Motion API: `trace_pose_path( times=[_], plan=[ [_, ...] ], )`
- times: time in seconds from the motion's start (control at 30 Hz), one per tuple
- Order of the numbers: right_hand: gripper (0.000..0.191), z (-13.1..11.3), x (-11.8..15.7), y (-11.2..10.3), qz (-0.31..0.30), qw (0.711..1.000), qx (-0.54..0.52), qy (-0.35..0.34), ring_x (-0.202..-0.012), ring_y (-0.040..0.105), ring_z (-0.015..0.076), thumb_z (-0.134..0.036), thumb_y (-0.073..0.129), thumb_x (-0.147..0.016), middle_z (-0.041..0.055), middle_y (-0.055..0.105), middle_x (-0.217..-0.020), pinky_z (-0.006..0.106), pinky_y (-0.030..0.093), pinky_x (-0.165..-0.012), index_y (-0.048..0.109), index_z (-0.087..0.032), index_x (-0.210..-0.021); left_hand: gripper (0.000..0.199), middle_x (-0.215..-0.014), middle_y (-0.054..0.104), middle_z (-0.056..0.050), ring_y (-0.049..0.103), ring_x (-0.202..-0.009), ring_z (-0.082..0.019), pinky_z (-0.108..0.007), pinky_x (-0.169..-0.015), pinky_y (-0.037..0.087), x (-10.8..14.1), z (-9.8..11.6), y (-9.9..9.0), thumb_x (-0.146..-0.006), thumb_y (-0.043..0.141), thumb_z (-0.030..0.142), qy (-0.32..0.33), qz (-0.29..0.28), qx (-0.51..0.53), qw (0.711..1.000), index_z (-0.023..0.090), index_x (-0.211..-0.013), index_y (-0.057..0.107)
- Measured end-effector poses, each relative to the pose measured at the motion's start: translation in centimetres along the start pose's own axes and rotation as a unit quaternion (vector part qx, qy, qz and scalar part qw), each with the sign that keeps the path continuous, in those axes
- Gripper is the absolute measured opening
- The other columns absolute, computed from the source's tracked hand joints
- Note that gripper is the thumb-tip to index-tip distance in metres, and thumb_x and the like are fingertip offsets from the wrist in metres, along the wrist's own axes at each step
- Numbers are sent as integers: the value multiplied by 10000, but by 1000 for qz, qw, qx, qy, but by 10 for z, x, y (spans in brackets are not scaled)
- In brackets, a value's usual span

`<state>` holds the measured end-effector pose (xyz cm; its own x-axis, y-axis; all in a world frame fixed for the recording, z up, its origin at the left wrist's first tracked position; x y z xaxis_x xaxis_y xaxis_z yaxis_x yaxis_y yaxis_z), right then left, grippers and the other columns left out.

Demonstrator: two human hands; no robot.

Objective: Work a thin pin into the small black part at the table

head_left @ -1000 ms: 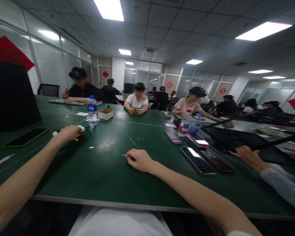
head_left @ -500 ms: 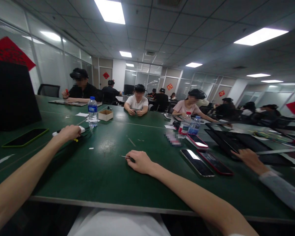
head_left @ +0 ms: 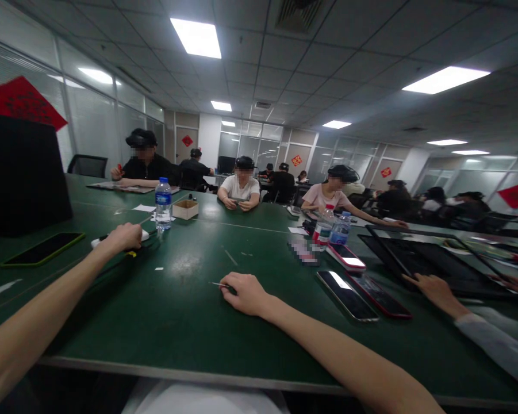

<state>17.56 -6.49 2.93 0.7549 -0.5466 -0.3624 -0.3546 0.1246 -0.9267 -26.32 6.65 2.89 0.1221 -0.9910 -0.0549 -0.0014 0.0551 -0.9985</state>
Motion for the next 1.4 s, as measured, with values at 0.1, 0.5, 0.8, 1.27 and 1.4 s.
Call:
trace_pose_path(
  times=[0.1, 0.5, 0.8, 1.27, 1.4],
  plan=[
    [188, 0, 0, -1, 2, 1000, -3, -3, -795, 589, 132, -288, 473, -866, 28, 632, -935, 224, 430, -705, 597, -201, -977, 317, -929, 641, -152, 598, -783, -257, -380, -747, 458, 0, -2, 0, -583, 679, 308, 1, 0, 6, 1000, 145, -855, 687],
    [200, -2, 2, -4, 5, 1000, 0, 2, -779, 589, 132, -294, 480, -865, 35, 634, -933, 228, 432, -697, 609, -193, -979, 327, -874, 664, -114, 601, -787, -265, -346, -698, 460, 0, -10, 3, -589, 670, 380, -9, 1, 35, 999, 186, -850, 701],
    [204, -2, 3, -4, -3, 1000, -2, 4, -769, 588, 129, -297, 477, -866, 29, 633, -918, 227, 431, -689, 608, -195, -985, 347, -881, 684, -68, 619, -794, -231, -273, -647, 452, 3, -21, 16, -653, 627, 435, -5, 2, 67, 998, 198, -900, 678],
    [210, -3, 2, -5, -6, 1000, -2, 5, -767, 582, 126, -299, 476, -867, 30, 631, -929, 224, 428, -684, 610, -194, -991, 444, -886, 677, -74, 617, -793, -228, -264, -643, 444, 8, -17, 27, -718, 534, 541, 38, -33, 73, 996, 178, -937, 667],
    [204, -4, 2, -6, -6, 1000, -5, 7, -772, 583, 127, -302, 483, -864, 27, 630, -931, 226, 429, -687, 609, -201, -990, 415, -881, 670, -102, 614, -788, -240, -283, -655, 441, 10, -17, 29, -736, 525, 498, 31, -48, 36, 998, 165, -947, 656]
  ],
)
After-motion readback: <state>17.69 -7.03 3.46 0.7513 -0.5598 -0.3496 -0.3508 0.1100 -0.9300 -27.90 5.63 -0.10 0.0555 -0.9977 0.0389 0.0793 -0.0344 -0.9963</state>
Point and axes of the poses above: each hand's wrist, its own x-axis away from the middle knuckle, its own y-axis out of the palm, z = x × y, the point moved 1 cm from there along -x, towards the middle knuckle
